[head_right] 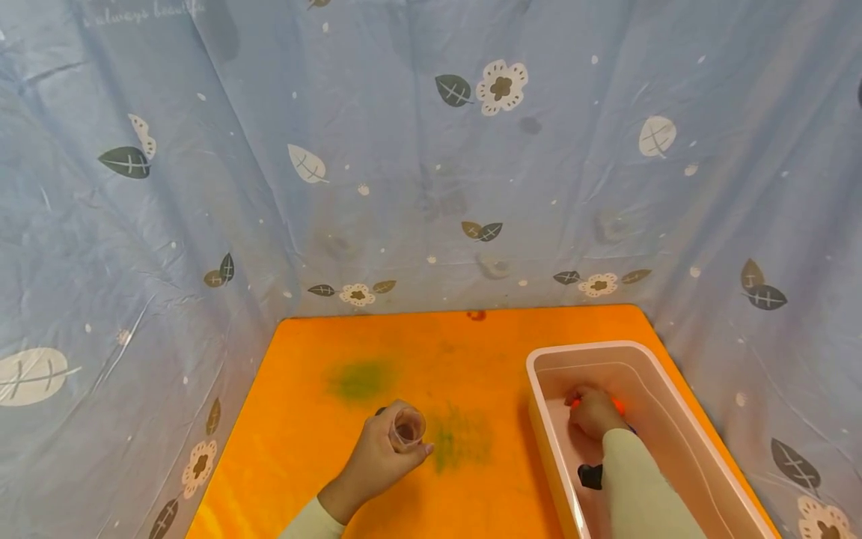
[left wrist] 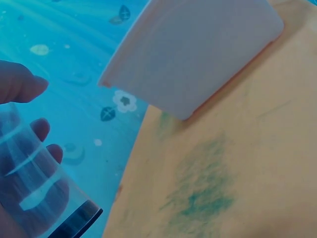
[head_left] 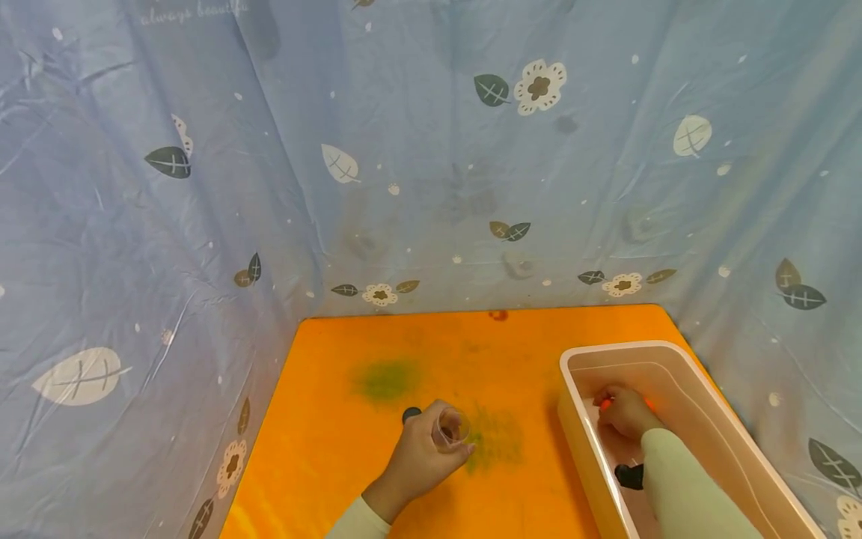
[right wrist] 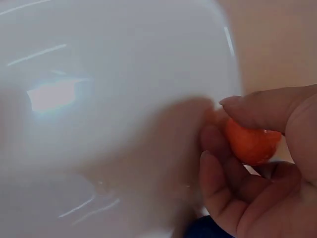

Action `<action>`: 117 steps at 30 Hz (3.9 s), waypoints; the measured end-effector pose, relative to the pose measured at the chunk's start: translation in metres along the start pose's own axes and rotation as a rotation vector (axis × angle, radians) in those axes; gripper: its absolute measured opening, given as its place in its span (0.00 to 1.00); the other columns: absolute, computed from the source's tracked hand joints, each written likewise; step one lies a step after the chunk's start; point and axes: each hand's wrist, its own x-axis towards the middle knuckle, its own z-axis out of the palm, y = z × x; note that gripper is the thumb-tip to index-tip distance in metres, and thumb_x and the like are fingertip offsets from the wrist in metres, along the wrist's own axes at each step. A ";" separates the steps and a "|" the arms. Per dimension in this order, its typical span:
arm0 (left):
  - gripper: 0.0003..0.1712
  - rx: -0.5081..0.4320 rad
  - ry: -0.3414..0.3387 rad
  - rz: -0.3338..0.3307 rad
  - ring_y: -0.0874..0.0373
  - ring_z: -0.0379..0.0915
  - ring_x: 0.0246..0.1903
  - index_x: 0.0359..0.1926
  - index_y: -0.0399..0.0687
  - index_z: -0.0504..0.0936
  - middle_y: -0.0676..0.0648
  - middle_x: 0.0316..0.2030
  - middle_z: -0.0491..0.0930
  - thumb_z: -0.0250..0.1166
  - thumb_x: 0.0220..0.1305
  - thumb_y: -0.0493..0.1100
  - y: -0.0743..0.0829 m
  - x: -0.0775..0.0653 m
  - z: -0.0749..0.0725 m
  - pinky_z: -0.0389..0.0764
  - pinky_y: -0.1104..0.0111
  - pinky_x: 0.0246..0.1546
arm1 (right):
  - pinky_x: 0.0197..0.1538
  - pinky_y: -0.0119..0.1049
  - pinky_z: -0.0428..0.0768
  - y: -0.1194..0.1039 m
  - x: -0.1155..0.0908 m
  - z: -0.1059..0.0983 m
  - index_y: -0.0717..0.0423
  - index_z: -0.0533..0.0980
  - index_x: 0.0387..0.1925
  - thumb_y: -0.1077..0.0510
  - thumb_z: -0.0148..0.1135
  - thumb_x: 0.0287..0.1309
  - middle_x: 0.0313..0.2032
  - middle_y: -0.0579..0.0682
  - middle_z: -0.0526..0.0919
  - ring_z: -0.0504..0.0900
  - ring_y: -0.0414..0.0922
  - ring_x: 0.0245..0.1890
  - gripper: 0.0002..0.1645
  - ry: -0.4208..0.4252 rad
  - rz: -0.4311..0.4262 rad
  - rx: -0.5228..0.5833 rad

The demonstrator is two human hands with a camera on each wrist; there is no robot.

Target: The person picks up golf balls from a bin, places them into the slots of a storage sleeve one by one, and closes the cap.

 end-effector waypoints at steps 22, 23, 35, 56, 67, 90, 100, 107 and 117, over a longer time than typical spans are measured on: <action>0.17 0.023 -0.010 -0.068 0.61 0.75 0.27 0.45 0.60 0.73 0.49 0.35 0.76 0.71 0.58 0.44 0.002 -0.001 0.003 0.80 0.66 0.29 | 0.30 0.42 0.78 -0.053 -0.017 -0.039 0.70 0.69 0.52 0.66 0.63 0.56 0.40 0.60 0.76 0.76 0.53 0.30 0.22 -0.050 -0.045 0.177; 0.17 0.007 -0.012 -0.073 0.60 0.76 0.28 0.45 0.60 0.73 0.49 0.35 0.76 0.71 0.58 0.44 0.002 -0.002 0.003 0.80 0.66 0.30 | 0.28 0.40 0.77 -0.055 -0.017 -0.041 0.69 0.70 0.52 0.66 0.63 0.57 0.39 0.60 0.76 0.76 0.53 0.29 0.22 -0.033 -0.055 0.187; 0.17 -0.024 -0.020 -0.100 0.58 0.74 0.29 0.44 0.59 0.74 0.50 0.33 0.75 0.71 0.58 0.42 -0.002 -0.004 0.005 0.81 0.66 0.32 | 0.41 0.44 0.76 -0.112 -0.041 -0.056 0.43 0.69 0.59 0.43 0.60 0.63 0.52 0.56 0.74 0.77 0.53 0.43 0.26 0.102 -0.122 0.220; 0.19 0.047 -0.016 -0.062 0.62 0.77 0.27 0.46 0.57 0.74 0.50 0.34 0.76 0.72 0.56 0.43 -0.004 0.001 0.005 0.80 0.68 0.29 | 0.43 0.40 0.79 -0.214 -0.090 0.007 0.53 0.72 0.55 0.56 0.65 0.60 0.48 0.56 0.76 0.79 0.54 0.41 0.22 -0.060 -0.417 0.616; 0.17 0.029 0.002 0.004 0.62 0.73 0.28 0.42 0.52 0.74 0.55 0.32 0.76 0.72 0.55 0.39 -0.011 -0.002 0.009 0.80 0.67 0.27 | 0.31 0.35 0.76 -0.226 -0.099 0.051 0.51 0.73 0.53 0.58 0.64 0.60 0.41 0.52 0.78 0.74 0.48 0.29 0.19 -0.158 -0.496 0.600; 0.17 0.072 0.005 0.004 0.65 0.69 0.22 0.48 0.60 0.74 0.58 0.28 0.74 0.69 0.59 0.45 -0.007 -0.003 0.011 0.76 0.70 0.22 | 0.28 0.36 0.77 -0.233 -0.106 0.073 0.53 0.75 0.54 0.59 0.64 0.61 0.30 0.52 0.80 0.74 0.43 0.24 0.19 -0.207 -0.506 0.541; 0.13 0.086 -0.004 0.011 0.64 0.70 0.23 0.45 0.56 0.75 0.58 0.29 0.75 0.67 0.62 0.47 -0.013 -0.004 0.013 0.77 0.68 0.23 | 0.26 0.35 0.76 -0.222 -0.099 0.079 0.49 0.74 0.55 0.57 0.63 0.62 0.27 0.53 0.78 0.72 0.42 0.22 0.20 -0.230 -0.487 0.553; 0.17 0.089 0.009 0.032 0.64 0.70 0.24 0.42 0.58 0.73 0.57 0.29 0.74 0.71 0.57 0.40 -0.015 -0.005 0.014 0.76 0.69 0.23 | 0.26 0.35 0.76 -0.226 -0.100 0.072 0.50 0.74 0.55 0.54 0.63 0.62 0.27 0.53 0.78 0.73 0.41 0.22 0.20 -0.231 -0.506 0.553; 0.16 0.044 -0.021 -0.002 0.61 0.73 0.28 0.41 0.58 0.72 0.54 0.31 0.76 0.71 0.57 0.43 -0.011 -0.006 0.011 0.79 0.66 0.29 | 0.32 0.39 0.79 -0.230 -0.094 0.049 0.44 0.74 0.53 0.58 0.64 0.61 0.45 0.46 0.79 0.79 0.48 0.29 0.19 -0.146 -0.547 0.516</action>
